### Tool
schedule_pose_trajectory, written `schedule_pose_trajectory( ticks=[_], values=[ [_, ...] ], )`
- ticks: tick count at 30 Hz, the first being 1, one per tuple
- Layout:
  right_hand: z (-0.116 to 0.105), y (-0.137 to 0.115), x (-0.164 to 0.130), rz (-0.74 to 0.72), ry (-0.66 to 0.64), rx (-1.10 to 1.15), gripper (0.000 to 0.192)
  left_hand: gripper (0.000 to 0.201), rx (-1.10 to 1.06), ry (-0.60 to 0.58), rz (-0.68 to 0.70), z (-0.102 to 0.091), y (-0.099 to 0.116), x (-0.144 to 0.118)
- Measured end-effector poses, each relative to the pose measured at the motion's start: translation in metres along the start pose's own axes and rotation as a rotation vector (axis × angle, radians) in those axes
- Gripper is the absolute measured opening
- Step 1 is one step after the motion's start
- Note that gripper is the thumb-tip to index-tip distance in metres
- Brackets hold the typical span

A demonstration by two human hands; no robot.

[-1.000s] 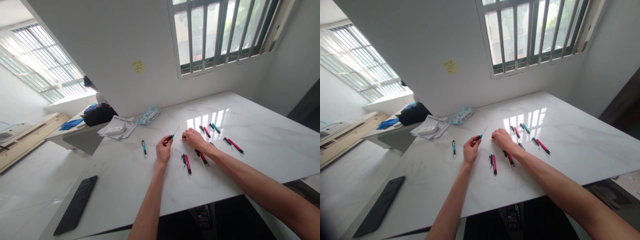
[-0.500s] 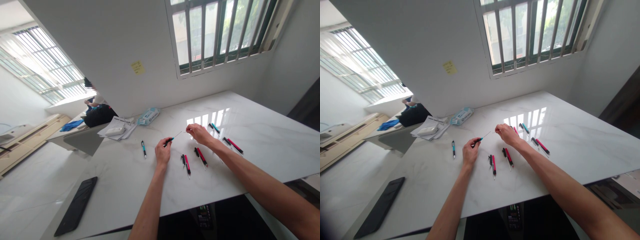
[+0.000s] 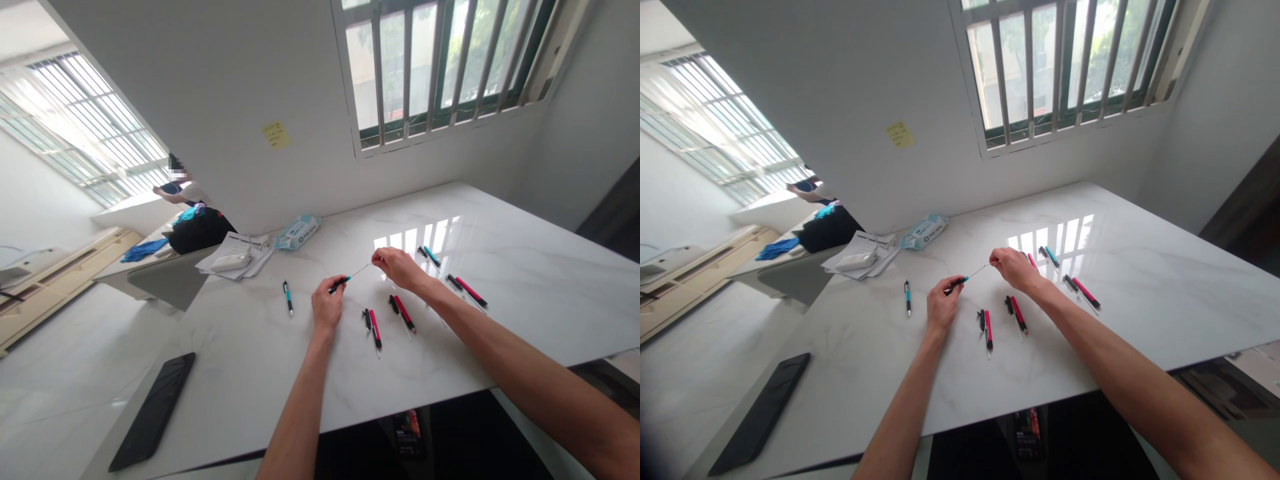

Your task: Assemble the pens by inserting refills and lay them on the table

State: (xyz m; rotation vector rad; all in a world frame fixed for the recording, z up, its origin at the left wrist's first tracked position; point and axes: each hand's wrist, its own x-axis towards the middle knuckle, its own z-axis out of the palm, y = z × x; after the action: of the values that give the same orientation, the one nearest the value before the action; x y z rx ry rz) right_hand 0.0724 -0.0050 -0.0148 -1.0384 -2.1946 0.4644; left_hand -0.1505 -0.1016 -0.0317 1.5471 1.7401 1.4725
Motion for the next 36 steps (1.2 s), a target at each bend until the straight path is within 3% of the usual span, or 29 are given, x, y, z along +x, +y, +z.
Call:
schedule_pose_trajectory(
  ticks=[36],
  values=[
    [-0.0086, 0.0003, -0.0010, -0.054, -0.075, -0.016, 0.017, 0.019, 0.109, -0.030, -0.025, 0.0017, -0.0047, 0.0006]
  ],
)
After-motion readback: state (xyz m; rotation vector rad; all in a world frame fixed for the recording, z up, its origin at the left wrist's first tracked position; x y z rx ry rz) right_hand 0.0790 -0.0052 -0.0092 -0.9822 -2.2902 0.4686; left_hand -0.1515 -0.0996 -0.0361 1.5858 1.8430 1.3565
